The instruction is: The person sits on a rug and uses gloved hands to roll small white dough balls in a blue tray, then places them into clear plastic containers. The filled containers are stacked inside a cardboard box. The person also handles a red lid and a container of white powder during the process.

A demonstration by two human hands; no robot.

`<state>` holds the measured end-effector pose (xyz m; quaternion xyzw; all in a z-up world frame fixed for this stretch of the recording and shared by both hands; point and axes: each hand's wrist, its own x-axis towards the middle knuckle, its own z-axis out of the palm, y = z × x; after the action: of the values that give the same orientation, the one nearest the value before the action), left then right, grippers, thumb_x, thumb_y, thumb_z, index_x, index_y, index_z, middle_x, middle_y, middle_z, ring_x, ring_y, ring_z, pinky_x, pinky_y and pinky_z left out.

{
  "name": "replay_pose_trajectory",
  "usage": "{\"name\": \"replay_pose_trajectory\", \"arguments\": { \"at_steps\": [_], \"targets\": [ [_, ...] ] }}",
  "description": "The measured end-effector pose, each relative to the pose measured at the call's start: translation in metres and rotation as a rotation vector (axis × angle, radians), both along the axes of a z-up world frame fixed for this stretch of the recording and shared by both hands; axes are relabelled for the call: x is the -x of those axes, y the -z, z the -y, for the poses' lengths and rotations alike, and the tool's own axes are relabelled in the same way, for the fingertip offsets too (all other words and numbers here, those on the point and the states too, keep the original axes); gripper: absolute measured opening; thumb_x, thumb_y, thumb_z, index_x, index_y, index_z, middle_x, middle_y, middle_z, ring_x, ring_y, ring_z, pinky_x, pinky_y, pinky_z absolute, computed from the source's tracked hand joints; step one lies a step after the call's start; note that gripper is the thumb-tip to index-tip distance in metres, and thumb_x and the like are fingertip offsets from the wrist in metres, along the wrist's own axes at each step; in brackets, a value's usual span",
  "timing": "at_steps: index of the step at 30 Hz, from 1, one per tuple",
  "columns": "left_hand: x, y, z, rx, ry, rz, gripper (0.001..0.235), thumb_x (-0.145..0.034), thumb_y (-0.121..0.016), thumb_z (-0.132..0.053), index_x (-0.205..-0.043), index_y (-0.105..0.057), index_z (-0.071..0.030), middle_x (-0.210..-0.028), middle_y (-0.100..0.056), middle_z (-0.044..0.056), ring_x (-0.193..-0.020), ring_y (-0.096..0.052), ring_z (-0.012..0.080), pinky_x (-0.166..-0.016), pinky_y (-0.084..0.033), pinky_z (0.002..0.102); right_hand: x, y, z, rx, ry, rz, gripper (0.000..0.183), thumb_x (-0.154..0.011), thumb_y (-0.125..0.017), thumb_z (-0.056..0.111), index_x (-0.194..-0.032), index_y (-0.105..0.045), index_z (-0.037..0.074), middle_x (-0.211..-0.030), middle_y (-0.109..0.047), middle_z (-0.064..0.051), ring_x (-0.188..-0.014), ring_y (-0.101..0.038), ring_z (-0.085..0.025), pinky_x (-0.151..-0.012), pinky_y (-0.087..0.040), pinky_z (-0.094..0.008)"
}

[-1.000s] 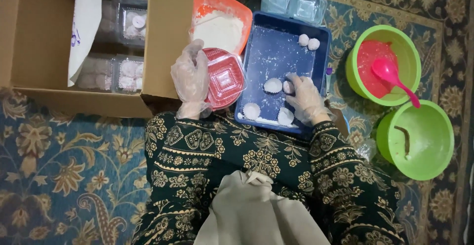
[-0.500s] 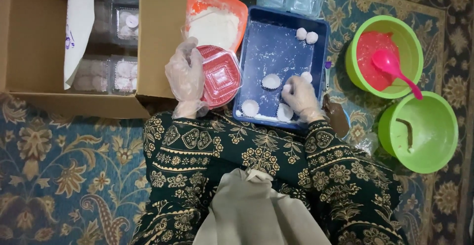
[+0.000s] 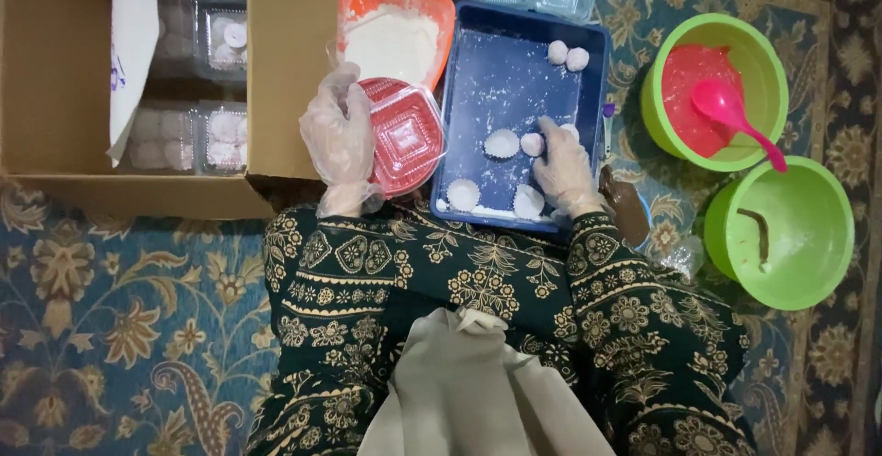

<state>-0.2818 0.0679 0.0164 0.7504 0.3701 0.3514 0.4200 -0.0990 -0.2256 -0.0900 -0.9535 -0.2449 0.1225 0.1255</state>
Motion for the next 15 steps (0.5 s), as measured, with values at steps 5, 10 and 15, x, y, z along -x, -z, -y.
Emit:
{"name": "replay_pose_trajectory", "arguments": {
  "at_steps": [5, 10, 15],
  "targets": [
    [0.001, 0.004, 0.0, 0.03, -0.01, 0.018, 0.025, -0.096, -0.06, -0.028, -0.111, -0.074, -0.014, -0.103, -0.078, 0.011, -0.092, -0.075, 0.0297, -0.083, -0.058, 0.04, -0.011, 0.018, -0.001, -0.022, -0.048, -0.034, 0.045, -0.094, -0.058, 0.052, -0.124, -0.07, 0.02, -0.099, -0.071, -0.011, -0.101, -0.072, -0.037, -0.089, -0.059, -0.051],
    [0.001, 0.0, 0.001, 0.045, -0.005, 0.013, 0.025, -0.096, -0.06, -0.028, -0.111, -0.074, -0.014, -0.105, -0.078, 0.011, -0.093, -0.076, 0.0309, -0.083, -0.059, 0.04, -0.013, 0.018, -0.004, 0.137, -0.022, 0.005, 0.052, -0.08, -0.064, 0.042, -0.129, -0.067, 0.022, -0.109, -0.066, -0.012, -0.102, -0.071, -0.039, -0.088, -0.06, -0.051],
    [0.0, -0.006, 0.0, 0.051, 0.005, -0.015, 0.027, -0.096, -0.059, -0.03, -0.111, -0.074, -0.013, -0.106, -0.078, 0.01, -0.094, -0.076, 0.0289, -0.084, -0.059, 0.04, -0.028, 0.031, -0.001, 0.074, -0.2, -0.067, 0.059, -0.073, -0.069, 0.022, -0.132, -0.068, 0.027, -0.113, -0.068, -0.013, -0.109, -0.07, -0.04, -0.094, -0.06, -0.052]
  ]
}}
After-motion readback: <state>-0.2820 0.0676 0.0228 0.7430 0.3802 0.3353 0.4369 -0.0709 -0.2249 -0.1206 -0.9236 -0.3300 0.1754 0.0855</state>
